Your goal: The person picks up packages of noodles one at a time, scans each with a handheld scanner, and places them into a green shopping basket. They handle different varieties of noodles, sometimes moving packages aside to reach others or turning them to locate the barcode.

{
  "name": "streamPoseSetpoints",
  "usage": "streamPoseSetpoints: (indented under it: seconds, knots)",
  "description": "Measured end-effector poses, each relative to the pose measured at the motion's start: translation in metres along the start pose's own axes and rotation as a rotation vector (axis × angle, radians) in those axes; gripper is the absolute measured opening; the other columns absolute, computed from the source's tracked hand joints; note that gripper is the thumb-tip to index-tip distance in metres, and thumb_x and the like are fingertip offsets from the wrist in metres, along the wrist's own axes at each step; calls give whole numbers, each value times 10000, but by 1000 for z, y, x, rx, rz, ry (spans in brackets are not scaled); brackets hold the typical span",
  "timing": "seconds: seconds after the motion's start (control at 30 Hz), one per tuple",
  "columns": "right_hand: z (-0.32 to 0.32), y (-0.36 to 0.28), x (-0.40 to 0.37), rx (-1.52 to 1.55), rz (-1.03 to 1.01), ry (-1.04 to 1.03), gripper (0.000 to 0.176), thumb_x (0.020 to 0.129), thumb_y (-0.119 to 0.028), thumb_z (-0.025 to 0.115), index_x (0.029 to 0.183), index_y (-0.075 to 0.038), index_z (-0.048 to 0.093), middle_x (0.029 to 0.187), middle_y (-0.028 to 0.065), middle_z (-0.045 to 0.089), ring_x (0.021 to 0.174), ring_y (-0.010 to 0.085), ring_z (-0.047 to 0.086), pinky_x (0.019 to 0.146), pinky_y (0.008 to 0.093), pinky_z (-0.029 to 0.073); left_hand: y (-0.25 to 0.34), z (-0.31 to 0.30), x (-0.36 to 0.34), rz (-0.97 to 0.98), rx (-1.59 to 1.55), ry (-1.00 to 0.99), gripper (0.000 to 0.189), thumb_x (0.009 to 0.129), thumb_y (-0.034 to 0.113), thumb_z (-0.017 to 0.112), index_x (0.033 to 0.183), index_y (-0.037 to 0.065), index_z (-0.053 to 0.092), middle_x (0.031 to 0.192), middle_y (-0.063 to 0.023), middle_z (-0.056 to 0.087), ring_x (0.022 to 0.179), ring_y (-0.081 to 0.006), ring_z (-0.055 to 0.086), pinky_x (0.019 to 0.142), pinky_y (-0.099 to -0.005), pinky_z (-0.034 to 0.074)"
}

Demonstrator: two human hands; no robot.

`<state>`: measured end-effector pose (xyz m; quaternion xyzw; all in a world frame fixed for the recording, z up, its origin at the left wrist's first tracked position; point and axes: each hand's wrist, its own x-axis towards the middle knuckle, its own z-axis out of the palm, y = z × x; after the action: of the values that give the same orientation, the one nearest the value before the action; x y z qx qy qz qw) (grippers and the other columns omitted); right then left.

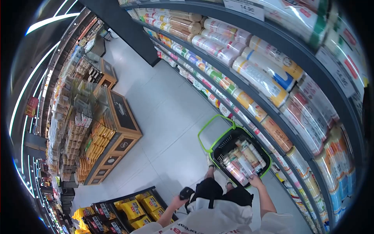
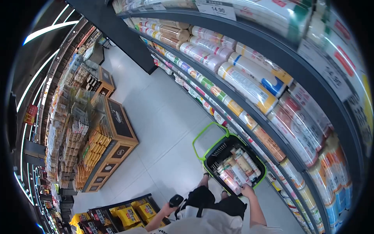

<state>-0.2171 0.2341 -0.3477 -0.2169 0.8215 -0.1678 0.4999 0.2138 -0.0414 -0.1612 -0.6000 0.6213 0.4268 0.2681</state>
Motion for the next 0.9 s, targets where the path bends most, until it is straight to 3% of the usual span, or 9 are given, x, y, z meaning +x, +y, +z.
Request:
streamPoseSetpoints:
  seconds: [0.1, 0.23, 0.33, 0.4, 0.53, 0.63, 0.73, 0.77, 0.9]
  knots:
    - [38, 64, 79, 203, 75, -46, 537, 745, -297, 760, 1158, 23, 637, 1103, 201, 685, 1042, 336, 654, 914, 390, 511, -14, -11, 21, 101, -100, -47, 450, 785, 425, 757, 1000, 34, 699, 818, -126, 702, 787, -229, 684, 712, -365, 526]
    - [25, 48, 126, -139, 313, 146, 1158, 561, -283, 890, 1497, -72, 242, 1448, 257, 389, 1361, 416, 370, 1127, 437, 353, 10, -29, 39, 63, -113, -49, 432, 787, 380, 764, 1010, 18, 687, 816, -120, 700, 787, -202, 676, 723, -343, 523]
    - [23, 33, 171, -172, 167, 219, 1051, 608, -222, 859, 1456, -83, 254, 1442, 199, 362, 1361, 403, 350, 1123, 499, 350, 11, -39, 53, 33, -144, 55, 426, 789, 328, 770, 1036, -6, 673, 849, -128, 708, 825, -210, 689, 774, -338, 529]
    - [23, 3, 189, -238, 311, 256, 1010, 606, -228, 856, 1435, -96, 294, 1393, 182, 397, 1347, 397, 365, 1101, 484, 367, 15, -42, 59, -69, -195, 33, 392, 803, 295, 764, 1035, -7, 673, 861, -132, 708, 830, -220, 689, 778, -347, 528]
    - [30, -25, 219, -291, 433, 367, 1001, 623, -305, 863, 1451, -175, 317, 1338, 154, 443, 1231, 349, 472, 1051, 493, 399, 37, -49, 61, 104, -140, 51, 321, 844, 235, 743, 1055, 9, 652, 807, -103, 694, 728, -178, 662, 691, -345, 530]
    - [51, 15, 243, -590, 292, 508, 837, 730, -700, 675, 1352, -168, 497, 1211, 109, 595, 1131, 302, 570, 946, 456, 490, 44, -46, 55, 62, -229, 16, 268, 836, 160, 751, 1039, 19, 647, 764, -53, 664, 622, -120, 605, 569, -306, 486]
    - [20, -2, 225, -444, 352, 307, 914, 589, -527, 861, 1351, -179, 495, 1248, 116, 576, 1195, 316, 542, 968, 465, 496, 38, -40, 57, 178, -179, -19, 216, 828, 116, 753, 995, 17, 659, 743, -29, 648, 620, -104, 583, 567, -283, 466]
    - [17, 2, 229, -422, 362, 236, 900, 581, -469, 893, 1329, -148, 508, 1431, 134, 427, 1280, 321, 489, 931, 501, 530, 57, -38, 51, 217, -310, 58, 208, 825, 121, 761, 971, 6, 668, 735, -25, 648, 634, -100, 584, 584, -278, 465]
    - [20, 0, 217, -296, 357, 298, 851, 539, -350, 899, 1276, -120, 539, 1194, 150, 616, 1133, 334, 587, 941, 455, 511, 60, -44, 52, 83, -198, -39, 352, 803, 94, 790, 1112, 8, 646, 957, -53, 687, 830, -131, 630, 733, -291, 506]
